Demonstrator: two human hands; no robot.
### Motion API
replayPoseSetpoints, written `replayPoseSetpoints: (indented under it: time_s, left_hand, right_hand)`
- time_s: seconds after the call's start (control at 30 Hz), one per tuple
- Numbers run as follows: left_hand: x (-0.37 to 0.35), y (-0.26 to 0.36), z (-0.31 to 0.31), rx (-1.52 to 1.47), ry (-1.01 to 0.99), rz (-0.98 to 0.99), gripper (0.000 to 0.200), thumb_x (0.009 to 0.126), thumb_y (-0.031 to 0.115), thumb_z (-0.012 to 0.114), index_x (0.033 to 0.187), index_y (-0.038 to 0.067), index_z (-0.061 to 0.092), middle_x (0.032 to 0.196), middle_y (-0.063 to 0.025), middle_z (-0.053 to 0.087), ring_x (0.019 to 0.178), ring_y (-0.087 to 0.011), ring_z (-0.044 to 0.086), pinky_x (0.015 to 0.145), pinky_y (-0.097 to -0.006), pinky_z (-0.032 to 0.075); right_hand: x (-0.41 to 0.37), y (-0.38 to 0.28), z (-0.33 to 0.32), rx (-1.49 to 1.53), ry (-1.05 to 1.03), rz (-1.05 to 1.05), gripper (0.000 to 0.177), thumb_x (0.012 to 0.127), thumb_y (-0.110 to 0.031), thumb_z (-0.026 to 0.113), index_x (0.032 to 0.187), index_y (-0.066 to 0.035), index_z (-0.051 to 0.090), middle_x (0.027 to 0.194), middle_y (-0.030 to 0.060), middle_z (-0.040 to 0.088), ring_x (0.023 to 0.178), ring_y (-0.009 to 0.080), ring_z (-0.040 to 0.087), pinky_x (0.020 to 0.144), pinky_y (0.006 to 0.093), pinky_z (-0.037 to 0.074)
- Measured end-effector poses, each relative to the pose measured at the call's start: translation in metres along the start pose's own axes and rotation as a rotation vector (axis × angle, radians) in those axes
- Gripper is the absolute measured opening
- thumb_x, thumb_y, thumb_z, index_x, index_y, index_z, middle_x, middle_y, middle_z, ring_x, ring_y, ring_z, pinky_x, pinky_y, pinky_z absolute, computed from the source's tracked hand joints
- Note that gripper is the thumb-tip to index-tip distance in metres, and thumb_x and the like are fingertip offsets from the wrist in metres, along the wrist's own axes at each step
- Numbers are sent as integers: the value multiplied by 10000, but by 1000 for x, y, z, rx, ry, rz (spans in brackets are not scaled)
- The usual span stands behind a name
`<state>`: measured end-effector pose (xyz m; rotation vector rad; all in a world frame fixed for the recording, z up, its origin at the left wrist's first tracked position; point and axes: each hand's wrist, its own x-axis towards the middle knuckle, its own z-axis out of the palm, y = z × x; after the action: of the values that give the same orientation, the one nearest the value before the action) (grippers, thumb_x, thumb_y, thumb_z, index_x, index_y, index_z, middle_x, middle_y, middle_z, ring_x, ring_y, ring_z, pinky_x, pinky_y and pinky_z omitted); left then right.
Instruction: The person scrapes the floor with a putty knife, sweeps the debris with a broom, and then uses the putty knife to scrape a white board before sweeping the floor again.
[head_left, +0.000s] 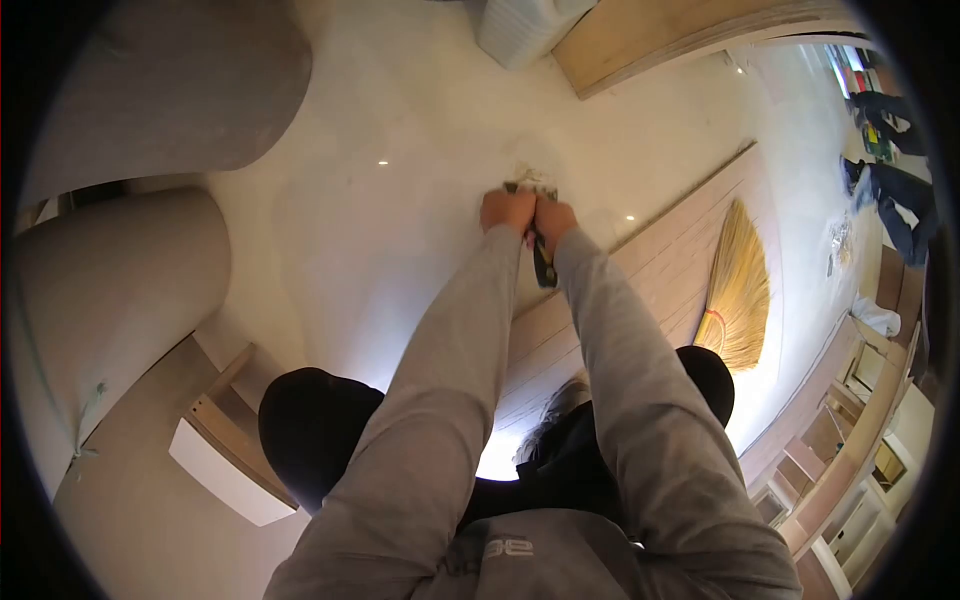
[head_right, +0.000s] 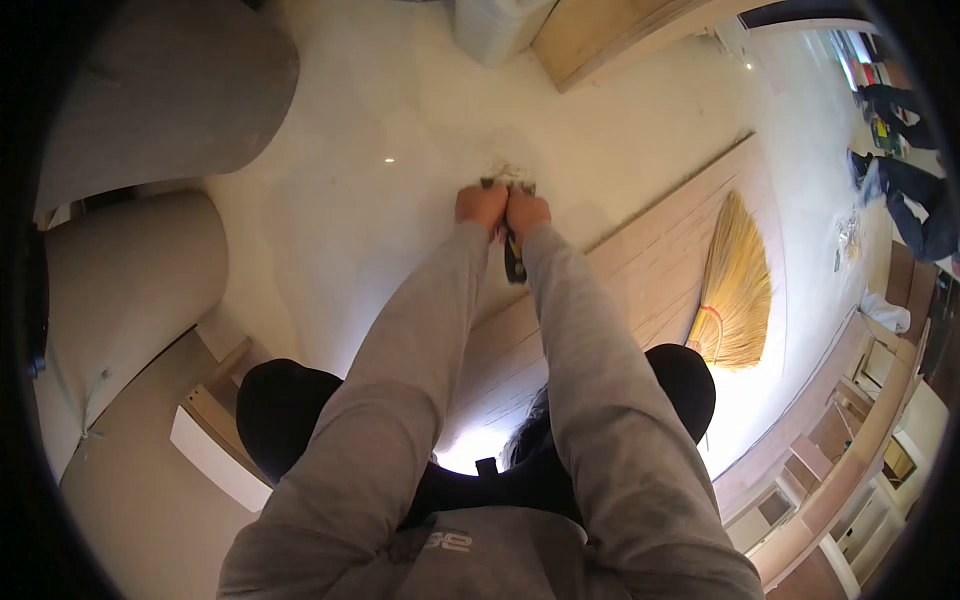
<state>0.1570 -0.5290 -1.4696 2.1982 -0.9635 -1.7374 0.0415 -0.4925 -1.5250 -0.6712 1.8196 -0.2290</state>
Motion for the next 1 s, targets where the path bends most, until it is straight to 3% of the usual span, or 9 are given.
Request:
replayPoseSetpoints:
  time_s: [0.1,0.2,0.3,0.4,0.47,0.57,0.83,0.87,1.0]
  left_hand:
    - [-26,45,-13,-155,21,-66,403,783,320,560,803,-71,657,792,-234,655,798,-337,653,733,-399,511]
    - [-23,16,2,19,90,14,418,795,324,549,827,-79,654,852,-252,648,851,-338,644,769,-395,501]
    - [-32,7,3,79,140,19,435,800,336,552,871,-81,651,918,-261,638,908,-339,631,802,-390,489]
    - [-15,21,4,72,23,35,435,800,343,554,883,-73,653,917,-255,641,907,-341,631,802,-390,489]
    - [-20,44,0,-123,-34,-76,437,794,350,560,883,-68,654,920,-253,640,903,-341,632,783,-391,495]
    - [-19,11,16,167,41,56,435,789,346,568,869,-73,649,890,-248,646,868,-339,641,751,-393,502]
    - [-28,39,8,-187,-24,-90,409,780,325,573,806,-75,653,767,-221,655,779,-336,657,710,-402,510]
    - [-23,24,17,18,41,-4,409,781,326,570,796,-74,653,767,-219,656,778,-342,656,707,-396,515]
    - [-22,-12,36,84,234,123,407,786,325,561,773,-72,650,751,-225,653,744,-348,656,658,-388,517]
  right_hand:
    - [34,-7,-18,-306,5,-337,380,947,-271,286,965,-12,564,907,215,638,846,290,642,722,382,505]
    - [-59,-61,-22,-213,-81,-97,312,925,-250,364,927,-5,557,823,197,651,723,271,660,635,355,518]
    - [-57,-34,-13,339,16,226,306,911,-266,421,862,9,546,695,176,633,555,258,630,510,370,498]
    - [3,-2,-19,129,34,-293,377,919,-293,430,771,37,535,568,153,574,404,240,541,390,383,434]
    - [-55,-78,-34,502,-23,199,444,945,-308,375,726,46,529,562,147,556,387,241,502,368,391,411]
    - [-70,-49,-30,338,-40,114,433,946,-301,378,721,40,523,557,139,547,400,240,512,372,393,413]
    - [-38,-44,-39,431,-46,204,421,955,-291,354,735,26,523,659,165,587,462,243,547,398,409,437]
    - [-23,-10,-35,202,-33,17,401,952,-277,348,747,20,524,657,162,580,467,245,551,402,414,440]
    - [-78,-49,-35,304,-28,177,370,944,-260,347,766,9,529,604,142,553,439,256,545,402,416,443]
